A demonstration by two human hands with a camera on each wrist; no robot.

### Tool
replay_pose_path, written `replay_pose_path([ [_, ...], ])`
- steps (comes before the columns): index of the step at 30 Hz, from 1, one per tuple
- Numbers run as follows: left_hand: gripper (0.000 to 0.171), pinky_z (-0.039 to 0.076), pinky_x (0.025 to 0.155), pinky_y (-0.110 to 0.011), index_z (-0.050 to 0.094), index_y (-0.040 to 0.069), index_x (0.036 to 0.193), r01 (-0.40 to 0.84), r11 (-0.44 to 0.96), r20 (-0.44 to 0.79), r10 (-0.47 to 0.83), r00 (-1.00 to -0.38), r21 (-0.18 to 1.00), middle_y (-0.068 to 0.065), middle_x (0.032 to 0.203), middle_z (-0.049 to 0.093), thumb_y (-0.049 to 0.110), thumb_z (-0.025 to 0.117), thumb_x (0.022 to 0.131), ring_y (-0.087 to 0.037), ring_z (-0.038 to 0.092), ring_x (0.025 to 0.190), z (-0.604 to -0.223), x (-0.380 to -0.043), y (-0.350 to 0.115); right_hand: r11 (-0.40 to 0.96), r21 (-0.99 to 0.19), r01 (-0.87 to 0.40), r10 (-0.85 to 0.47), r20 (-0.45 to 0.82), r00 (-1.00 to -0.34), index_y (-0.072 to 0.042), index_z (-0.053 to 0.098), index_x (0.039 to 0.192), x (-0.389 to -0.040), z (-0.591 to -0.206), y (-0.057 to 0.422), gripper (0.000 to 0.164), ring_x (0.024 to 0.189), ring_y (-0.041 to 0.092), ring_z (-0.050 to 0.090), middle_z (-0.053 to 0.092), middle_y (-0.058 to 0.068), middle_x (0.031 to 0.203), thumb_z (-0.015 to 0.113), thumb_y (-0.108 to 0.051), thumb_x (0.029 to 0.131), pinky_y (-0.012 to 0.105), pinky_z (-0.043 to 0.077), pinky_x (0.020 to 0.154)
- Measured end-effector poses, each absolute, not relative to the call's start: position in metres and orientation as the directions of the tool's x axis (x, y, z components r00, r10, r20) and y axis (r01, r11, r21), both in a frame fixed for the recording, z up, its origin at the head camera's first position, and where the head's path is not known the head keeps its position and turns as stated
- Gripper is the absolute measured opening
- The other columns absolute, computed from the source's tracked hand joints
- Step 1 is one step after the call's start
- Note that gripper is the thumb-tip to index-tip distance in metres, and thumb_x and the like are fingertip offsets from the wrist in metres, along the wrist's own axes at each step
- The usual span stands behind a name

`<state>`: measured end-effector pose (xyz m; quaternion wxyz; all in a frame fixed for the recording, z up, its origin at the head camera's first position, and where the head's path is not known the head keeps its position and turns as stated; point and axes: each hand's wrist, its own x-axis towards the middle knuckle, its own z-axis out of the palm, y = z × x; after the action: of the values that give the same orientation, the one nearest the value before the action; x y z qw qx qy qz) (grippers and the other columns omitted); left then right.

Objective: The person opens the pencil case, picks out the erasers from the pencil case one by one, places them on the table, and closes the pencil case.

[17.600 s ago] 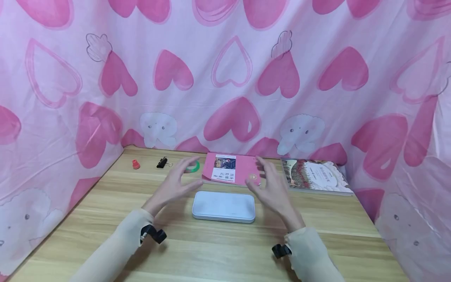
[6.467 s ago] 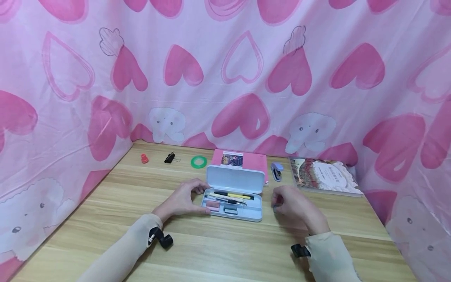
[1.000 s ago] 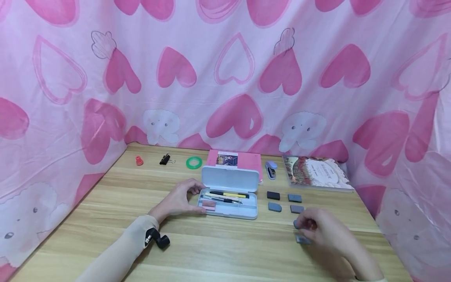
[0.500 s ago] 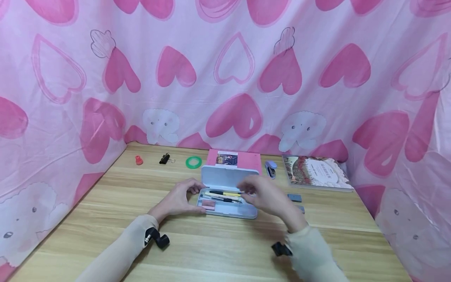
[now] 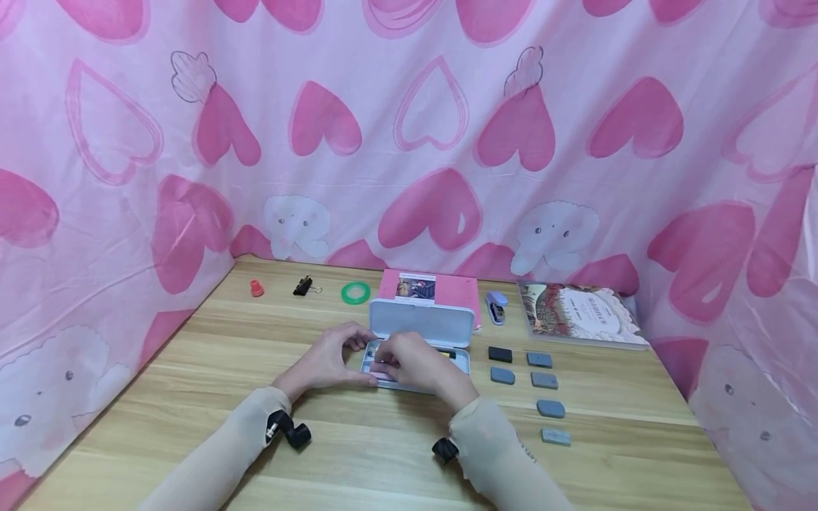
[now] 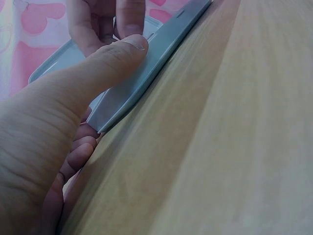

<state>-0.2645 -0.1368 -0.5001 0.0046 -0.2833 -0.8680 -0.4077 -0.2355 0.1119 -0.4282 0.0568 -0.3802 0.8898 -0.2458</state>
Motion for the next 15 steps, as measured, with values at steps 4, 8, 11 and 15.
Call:
replay_pose_path([
  [4,0.084,0.057,0.102,-0.034,0.072,0.022,0.135,0.503,0.501,0.243,0.496,-0.834,0.704,0.011,0.121,0.068,0.059,0.105,0.068,-0.009,0.063,0.111,-0.5003,-0.2655,-0.1375,0.598,-0.479,-0.643,-0.700,0.078,-0.710,-0.013,0.086,0.114,-0.2311,-0.4301,0.1091,0.019,0.100,0.013,0.069,0.078,-0.002,0.107,0.080,-0.002,0.101,0.034,0.060,0.091],
  [8,0.084,0.058,0.101,-0.034,0.072,0.021,0.135,0.509,0.490,0.250,0.500,-0.829,0.708,0.011,0.122,0.068,0.060,0.104,0.068,-0.010,0.063,0.111,-0.5012,-0.2658,-0.1375,0.605,-0.490,-0.627,-0.693,0.063,-0.718,-0.014,0.086,0.118,-0.2309,-0.4318,0.1084,0.023,0.105,0.012,0.070,0.080,-0.003,0.110,0.079,0.001,0.101,0.036,0.062,0.097],
  [11,0.084,0.058,0.101,-0.035,0.072,0.021,0.135,0.504,0.490,0.251,0.493,-0.833,0.712,0.011,0.121,0.068,0.060,0.104,0.068,-0.010,0.063,0.110,-0.5015,-0.2656,-0.1372,0.602,-0.511,-0.614,-0.688,0.058,-0.723,-0.014,0.085,0.119,-0.2321,-0.4320,0.1090,0.024,0.103,0.010,0.072,0.081,-0.004,0.109,0.078,0.002,0.102,0.034,0.063,0.096],
  [15,0.085,0.058,0.101,-0.035,0.072,0.022,0.135,0.497,0.501,0.242,0.488,-0.838,0.709,0.013,0.120,0.068,0.061,0.104,0.067,-0.009,0.063,0.110,-0.5024,-0.2653,-0.1364,0.608,-0.536,-0.586,-0.670,0.049,-0.741,-0.013,0.085,0.120,-0.2323,-0.4285,0.1120,0.023,0.097,0.008,0.071,0.081,-0.005,0.106,0.080,-0.001,0.101,0.030,0.063,0.091],
])
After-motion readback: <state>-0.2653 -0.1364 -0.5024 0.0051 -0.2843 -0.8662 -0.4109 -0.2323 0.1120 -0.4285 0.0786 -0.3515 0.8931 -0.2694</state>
